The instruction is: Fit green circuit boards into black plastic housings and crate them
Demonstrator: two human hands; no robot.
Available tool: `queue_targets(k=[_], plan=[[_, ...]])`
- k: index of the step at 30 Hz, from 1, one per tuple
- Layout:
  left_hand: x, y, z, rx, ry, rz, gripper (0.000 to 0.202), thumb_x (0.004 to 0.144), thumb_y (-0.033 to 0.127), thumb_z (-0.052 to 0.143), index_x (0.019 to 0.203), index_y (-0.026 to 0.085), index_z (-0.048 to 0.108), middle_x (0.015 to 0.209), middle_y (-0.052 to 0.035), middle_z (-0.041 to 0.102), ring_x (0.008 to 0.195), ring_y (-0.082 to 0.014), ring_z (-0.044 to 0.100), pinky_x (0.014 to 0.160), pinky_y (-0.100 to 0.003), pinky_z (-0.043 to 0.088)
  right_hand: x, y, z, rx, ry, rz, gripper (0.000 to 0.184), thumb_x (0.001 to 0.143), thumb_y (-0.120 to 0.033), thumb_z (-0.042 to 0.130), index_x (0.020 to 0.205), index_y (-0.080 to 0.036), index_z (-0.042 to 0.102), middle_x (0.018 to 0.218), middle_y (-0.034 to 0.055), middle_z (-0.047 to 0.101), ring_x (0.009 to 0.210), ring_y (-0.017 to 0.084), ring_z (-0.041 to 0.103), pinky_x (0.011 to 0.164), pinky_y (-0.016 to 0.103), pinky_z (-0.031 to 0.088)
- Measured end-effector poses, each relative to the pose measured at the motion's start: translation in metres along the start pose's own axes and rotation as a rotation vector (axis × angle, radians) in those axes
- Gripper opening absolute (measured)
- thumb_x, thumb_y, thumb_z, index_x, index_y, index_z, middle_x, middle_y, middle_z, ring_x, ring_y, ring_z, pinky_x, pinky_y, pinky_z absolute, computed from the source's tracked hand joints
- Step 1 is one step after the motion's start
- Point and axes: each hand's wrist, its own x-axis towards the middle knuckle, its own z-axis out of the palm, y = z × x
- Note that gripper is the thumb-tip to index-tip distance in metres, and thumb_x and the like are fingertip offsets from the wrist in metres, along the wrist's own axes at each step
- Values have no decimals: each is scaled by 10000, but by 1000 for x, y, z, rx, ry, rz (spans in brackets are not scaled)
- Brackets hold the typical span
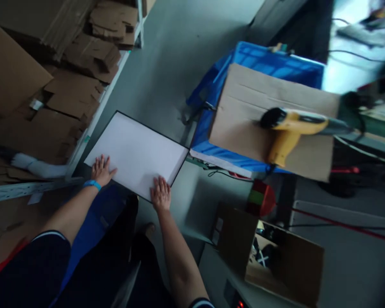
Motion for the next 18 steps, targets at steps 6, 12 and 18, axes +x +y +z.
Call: queue_targets(k=[6, 12, 18], plan=[[150, -3, -40, -56, 34, -30, 785, 996, 566, 411, 1615, 134, 196, 1702, -200, 79, 1551, -445, 45, 1216, -593, 156, 176, -20, -13, -97, 18, -56, 500, 1040, -359, 442, 1520, -219, 468, 1588, 126, 436, 1502, 257, 348, 1217, 499, 285], [299, 36, -85, -42, 77, 19, 792, 988, 591, 404, 1616, 152, 205, 1700, -194, 107, 1549, -448, 64, 1211, -603, 188, 327, -13, -43, -152, 81, -19, 484, 1033, -365, 476, 1502, -245, 489, 1593, 88, 438, 1493, 251, 357, 1218, 474, 279], [462, 105, -144, -19, 78, 68, 781, 978, 592, 409, 1615, 180, 224, 1699, -176, 138, 1548, -445, 99, 1214, -610, 208, 481, 10, -84, -185, 133, 33, 480, 1019, -358, 505, 1484, -236, 507, 1597, 78, 434, 1482, 240, 368, 1212, 430, 283]])
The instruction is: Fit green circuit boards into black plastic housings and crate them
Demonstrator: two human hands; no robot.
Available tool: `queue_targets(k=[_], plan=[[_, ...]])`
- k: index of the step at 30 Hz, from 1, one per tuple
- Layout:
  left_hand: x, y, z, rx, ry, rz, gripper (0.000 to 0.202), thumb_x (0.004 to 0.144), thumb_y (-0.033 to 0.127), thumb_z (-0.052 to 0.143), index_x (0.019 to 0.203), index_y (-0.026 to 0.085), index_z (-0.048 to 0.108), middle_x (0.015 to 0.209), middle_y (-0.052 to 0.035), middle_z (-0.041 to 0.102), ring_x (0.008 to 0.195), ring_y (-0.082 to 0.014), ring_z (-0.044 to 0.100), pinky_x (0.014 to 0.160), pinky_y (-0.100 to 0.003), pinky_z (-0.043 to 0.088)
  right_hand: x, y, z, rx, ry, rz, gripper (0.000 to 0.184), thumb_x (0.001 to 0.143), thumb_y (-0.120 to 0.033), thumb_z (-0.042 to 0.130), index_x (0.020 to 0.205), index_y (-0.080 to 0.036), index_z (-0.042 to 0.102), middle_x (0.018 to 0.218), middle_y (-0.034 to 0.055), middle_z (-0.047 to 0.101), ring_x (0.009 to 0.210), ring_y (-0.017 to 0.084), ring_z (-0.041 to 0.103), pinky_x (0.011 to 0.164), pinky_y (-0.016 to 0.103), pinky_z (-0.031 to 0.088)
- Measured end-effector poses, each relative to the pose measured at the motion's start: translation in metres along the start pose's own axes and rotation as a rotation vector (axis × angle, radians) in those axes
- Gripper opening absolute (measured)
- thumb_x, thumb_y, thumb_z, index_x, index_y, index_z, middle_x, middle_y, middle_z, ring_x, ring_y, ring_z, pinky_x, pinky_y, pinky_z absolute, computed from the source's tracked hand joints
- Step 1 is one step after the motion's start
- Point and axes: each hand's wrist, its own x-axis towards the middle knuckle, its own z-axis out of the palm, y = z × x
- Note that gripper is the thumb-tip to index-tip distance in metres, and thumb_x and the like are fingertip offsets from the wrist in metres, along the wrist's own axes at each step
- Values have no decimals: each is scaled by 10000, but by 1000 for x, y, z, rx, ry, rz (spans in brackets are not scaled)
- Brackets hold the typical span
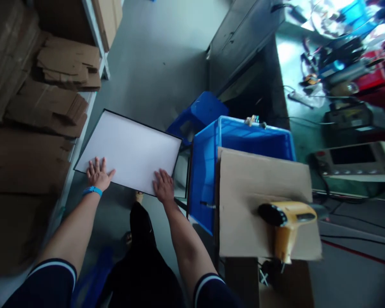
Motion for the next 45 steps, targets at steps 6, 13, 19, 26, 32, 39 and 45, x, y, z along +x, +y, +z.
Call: queue_targets(k=[6, 13, 19, 26, 32, 39, 45], plan=[[192, 68, -52, 21, -1, 17, 772, 976, 576, 417, 1609, 170, 244, 1699, -173, 139, 1549, -443, 98, 1210, -614, 224, 193, 29, -24, -16, 21, 29, 469, 1011, -366, 525, 1464, -242, 526, 1592, 74, 442, 1478, 225, 372, 1204, 396, 284], [434, 149, -107, 26, -9, 69, 770, 980, 605, 393, 1614, 200, 229, 1707, -145, 122, 1554, -431, 87, 1212, -612, 223, 431, 69, -52, -29, 27, 81, 480, 1011, -372, 522, 1473, -242, 514, 1596, 77, 434, 1489, 230, 358, 1215, 410, 271], [652, 244, -164, 42, -24, 146, 783, 974, 596, 426, 1613, 187, 231, 1708, -148, 118, 1551, -432, 96, 1219, -597, 219, 645, 117, -83, -27, 87, 145, 480, 1011, -367, 522, 1478, -255, 511, 1593, 65, 440, 1484, 234, 370, 1206, 419, 288], [896, 378, -219, 71, -51, 231, 804, 974, 625, 386, 1621, 188, 194, 1710, -154, 95, 1555, -433, 65, 1222, -604, 202, 885, 200, -127, -15, 117, 211, 478, 1009, -359, 519, 1474, -247, 514, 1594, 55, 440, 1494, 221, 351, 1226, 402, 262], [1107, 506, -268, 61, -36, 249, 798, 973, 608, 401, 1616, 175, 213, 1708, -153, 108, 1556, -431, 63, 1228, -603, 191, 1109, 283, -175, -39, 155, 228, 465, 1009, -358, 510, 1459, -243, 527, 1579, 60, 461, 1478, 226, 382, 1211, 408, 288], [1352, 654, -319, 59, -37, 261, 783, 970, 610, 419, 1615, 214, 221, 1716, -101, 86, 1566, -395, 58, 1246, -562, 181, 1369, 384, -229, -55, 164, 237, 464, 1019, -355, 470, 1460, -224, 527, 1558, 93, 485, 1467, 240, 397, 1195, 437, 308], [1564, 807, -366, 90, -46, 332, 788, 972, 614, 405, 1615, 200, 217, 1710, -132, 105, 1560, -417, 75, 1234, -582, 194, 1583, 483, -289, -42, 166, 300, 468, 1005, -345, 491, 1457, -230, 531, 1562, 84, 482, 1468, 233, 393, 1196, 426, 304]])
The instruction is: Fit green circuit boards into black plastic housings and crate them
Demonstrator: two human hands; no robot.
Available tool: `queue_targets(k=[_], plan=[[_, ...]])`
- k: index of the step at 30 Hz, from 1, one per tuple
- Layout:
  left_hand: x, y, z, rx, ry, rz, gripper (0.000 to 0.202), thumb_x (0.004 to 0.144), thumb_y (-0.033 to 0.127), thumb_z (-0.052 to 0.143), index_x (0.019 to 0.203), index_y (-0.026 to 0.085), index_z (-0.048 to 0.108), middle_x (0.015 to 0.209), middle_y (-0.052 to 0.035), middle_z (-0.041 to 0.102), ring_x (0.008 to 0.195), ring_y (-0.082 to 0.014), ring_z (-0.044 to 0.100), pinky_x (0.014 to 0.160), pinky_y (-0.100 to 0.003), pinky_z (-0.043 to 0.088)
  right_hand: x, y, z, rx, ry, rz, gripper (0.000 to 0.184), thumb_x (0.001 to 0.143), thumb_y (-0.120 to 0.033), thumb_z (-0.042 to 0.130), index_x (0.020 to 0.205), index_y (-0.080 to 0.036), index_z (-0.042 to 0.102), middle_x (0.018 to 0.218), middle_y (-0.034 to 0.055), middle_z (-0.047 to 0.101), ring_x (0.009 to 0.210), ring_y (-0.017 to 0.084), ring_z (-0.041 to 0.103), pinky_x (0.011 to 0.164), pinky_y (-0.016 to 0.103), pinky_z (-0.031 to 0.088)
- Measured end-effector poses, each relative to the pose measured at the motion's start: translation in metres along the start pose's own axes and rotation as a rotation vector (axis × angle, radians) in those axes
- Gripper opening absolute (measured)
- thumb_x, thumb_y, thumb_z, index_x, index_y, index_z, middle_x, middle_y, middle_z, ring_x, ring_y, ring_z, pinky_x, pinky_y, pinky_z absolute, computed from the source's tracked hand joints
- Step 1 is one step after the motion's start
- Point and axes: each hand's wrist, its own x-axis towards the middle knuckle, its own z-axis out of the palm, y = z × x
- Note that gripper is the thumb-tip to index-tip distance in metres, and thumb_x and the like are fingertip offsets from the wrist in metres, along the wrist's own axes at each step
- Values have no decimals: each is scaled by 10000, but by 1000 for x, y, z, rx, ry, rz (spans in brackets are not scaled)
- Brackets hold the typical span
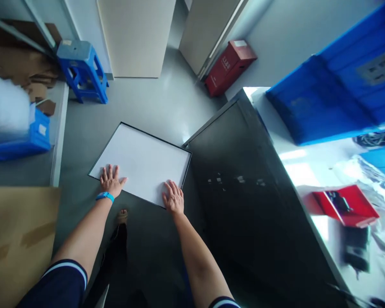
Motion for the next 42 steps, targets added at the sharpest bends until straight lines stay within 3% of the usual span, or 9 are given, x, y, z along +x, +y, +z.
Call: queue_targets(k=[5, 10, 21, 27, 32, 35, 38, 42], plan=[[215, 81, -55, 39, -13, 95, 794, 971, 616, 402, 1617, 202, 201, 1710, -136, 102, 1562, -409, 70, 1237, -571, 188, 198, 43, -15, 10, 25, 106, 471, 1011, -358, 495, 1468, -246, 519, 1577, 73, 464, 1479, 225, 374, 1198, 418, 289], [419, 179, -105, 60, -23, 185, 805, 968, 630, 400, 1621, 214, 180, 1714, -124, 74, 1569, -392, 44, 1247, -560, 156, 387, 100, -30, -1, 66, 210, 466, 1021, -388, 489, 1470, -264, 514, 1585, 62, 454, 1474, 240, 376, 1181, 424, 288], [838, 430, -207, 74, -34, 348, 786, 961, 614, 434, 1612, 224, 230, 1711, -111, 119, 1570, -383, 62, 1254, -544, 140, 798, 257, -86, -29, 153, 350, 458, 1026, -373, 452, 1455, -235, 528, 1562, 89, 480, 1454, 256, 398, 1156, 442, 305], [1054, 589, -253, 73, -41, 444, 790, 957, 627, 428, 1612, 230, 235, 1711, -109, 127, 1568, -390, 60, 1249, -543, 149, 1011, 364, -126, -31, 174, 437, 468, 1029, -400, 432, 1452, -228, 533, 1564, 93, 476, 1445, 269, 406, 1152, 456, 314], [1219, 723, -284, 70, -45, 505, 804, 952, 637, 427, 1614, 228, 226, 1711, -111, 127, 1568, -391, 45, 1246, -551, 137, 1180, 463, -160, -30, 194, 480, 480, 1033, -419, 411, 1450, -215, 535, 1567, 104, 468, 1455, 283, 388, 1156, 483, 312], [1308, 787, -302, 69, -52, 520, 805, 950, 642, 425, 1614, 231, 230, 1714, -105, 112, 1570, -387, 38, 1247, -552, 126, 1273, 510, -175, -31, 198, 487, 487, 1040, -421, 399, 1461, -212, 523, 1575, 111, 454, 1461, 288, 378, 1160, 498, 308], [1385, 830, -324, 72, -55, 502, 798, 950, 632, 434, 1613, 235, 238, 1716, -93, 102, 1572, -378, 28, 1252, -540, 118, 1360, 543, -190, -27, 195, 468, 486, 1045, -423, 394, 1466, -215, 517, 1579, 114, 447, 1462, 294, 375, 1158, 504, 309], [1465, 858, -355, 83, -47, 415, 784, 955, 597, 439, 1611, 215, 245, 1713, -105, 114, 1572, -380, 30, 1251, -542, 119, 1465, 569, -207, -2, 184, 396, 476, 1048, -421, 389, 1456, -221, 530, 1559, 113, 475, 1447, 294, 400, 1147, 501, 328]])
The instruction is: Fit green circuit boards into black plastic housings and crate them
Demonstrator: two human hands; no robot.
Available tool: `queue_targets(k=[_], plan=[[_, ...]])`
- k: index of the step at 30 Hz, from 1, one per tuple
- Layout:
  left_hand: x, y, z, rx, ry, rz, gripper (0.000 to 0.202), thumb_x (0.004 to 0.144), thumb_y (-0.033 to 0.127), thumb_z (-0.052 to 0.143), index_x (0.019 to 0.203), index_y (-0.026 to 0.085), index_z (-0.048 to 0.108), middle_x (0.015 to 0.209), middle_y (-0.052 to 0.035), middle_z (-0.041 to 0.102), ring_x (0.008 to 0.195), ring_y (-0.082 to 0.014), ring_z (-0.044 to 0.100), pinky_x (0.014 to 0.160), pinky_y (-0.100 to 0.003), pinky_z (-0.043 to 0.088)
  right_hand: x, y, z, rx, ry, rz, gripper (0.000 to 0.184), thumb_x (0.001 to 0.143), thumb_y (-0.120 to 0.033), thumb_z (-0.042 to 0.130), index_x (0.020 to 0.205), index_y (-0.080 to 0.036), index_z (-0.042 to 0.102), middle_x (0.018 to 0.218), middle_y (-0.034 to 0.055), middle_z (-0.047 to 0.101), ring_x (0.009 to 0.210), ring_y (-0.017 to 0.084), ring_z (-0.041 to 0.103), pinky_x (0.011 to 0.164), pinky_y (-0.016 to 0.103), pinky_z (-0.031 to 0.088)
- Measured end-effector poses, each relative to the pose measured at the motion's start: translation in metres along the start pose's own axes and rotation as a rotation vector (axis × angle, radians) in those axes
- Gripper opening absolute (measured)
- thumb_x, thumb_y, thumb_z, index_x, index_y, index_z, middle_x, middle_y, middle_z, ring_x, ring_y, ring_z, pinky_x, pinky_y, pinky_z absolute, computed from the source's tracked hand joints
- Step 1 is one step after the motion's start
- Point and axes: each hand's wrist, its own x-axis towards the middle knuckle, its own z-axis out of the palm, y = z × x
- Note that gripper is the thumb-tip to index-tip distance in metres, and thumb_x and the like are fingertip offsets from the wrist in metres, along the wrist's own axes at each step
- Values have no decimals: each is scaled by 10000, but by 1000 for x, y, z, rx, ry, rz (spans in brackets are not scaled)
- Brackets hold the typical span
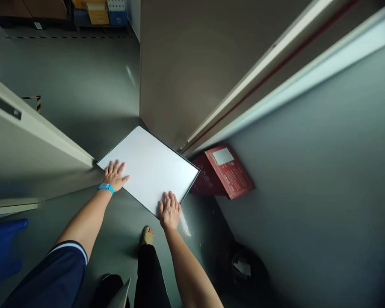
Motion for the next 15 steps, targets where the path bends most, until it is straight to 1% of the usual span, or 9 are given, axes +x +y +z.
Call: queue_targets(k=[3, 5, 7, 9, 12, 14, 15], plan=[[53, -13, -22, 0, -2, -68, 783, 957, 594, 429, 1613, 213, 235, 1712, -107, 115, 1571, -384, 41, 1250, -544, 131, 77, -14, 5, 27, -13, -59, 478, 1047, -420, 387, 1451, -216, 540, 1546, 123, 491, 1436, 301, 415, 1137, 508, 340], [94, -23, -36, -9, -6, -103, 785, 958, 604, 416, 1615, 217, 225, 1713, -102, 105, 1570, -387, 44, 1249, -546, 139, 130, -25, 10, 38, -23, -93, 486, 1046, -422, 380, 1454, -211, 539, 1544, 130, 492, 1436, 308, 416, 1139, 518, 338], [143, -35, -52, -25, -10, -130, 792, 956, 614, 411, 1616, 222, 218, 1716, -94, 95, 1571, -385, 31, 1250, -544, 137, 187, -40, 17, 42, -35, -120, 493, 1047, -427, 373, 1460, -210, 532, 1549, 130, 485, 1439, 309, 412, 1140, 521, 336], [198, -49, -71, -44, -15, -154, 800, 951, 622, 416, 1617, 226, 216, 1718, -85, 91, 1572, -379, 18, 1254, -540, 128, 247, -57, 26, 37, -50, -139, 501, 1049, -437, 373, 1472, -212, 517, 1561, 127, 471, 1444, 309, 406, 1137, 519, 342], [280, -76, -98, -69, -27, -200, 807, 946, 629, 421, 1617, 234, 210, 1721, -71, 74, 1574, -368, 6, 1258, -538, 112, 335, -88, 43, 27, -71, -164, 515, 1051, -449, 380, 1492, -209, 491, 1579, 124, 445, 1455, 310, 390, 1138, 516, 346], [323, -96, -108, -74, -36, -239, 807, 947, 639, 408, 1618, 241, 201, 1723, -65, 56, 1575, -364, -10, 1259, -544, 105, 384, -106, 59, 30, -88, -186, 516, 1051, -449, 383, 1498, -212, 485, 1587, 124, 433, 1460, 313, 382, 1139, 518, 345], [338, -106, -110, -73, -39, -259, 810, 949, 649, 391, 1620, 243, 189, 1724, -62, 43, 1575, -361, -21, 1258, -547, 102, 404, -114, 69, 35, -97, -201, 517, 1050, -449, 386, 1503, -217, 480, 1591, 124, 427, 1464, 314, 377, 1139, 520, 345]])
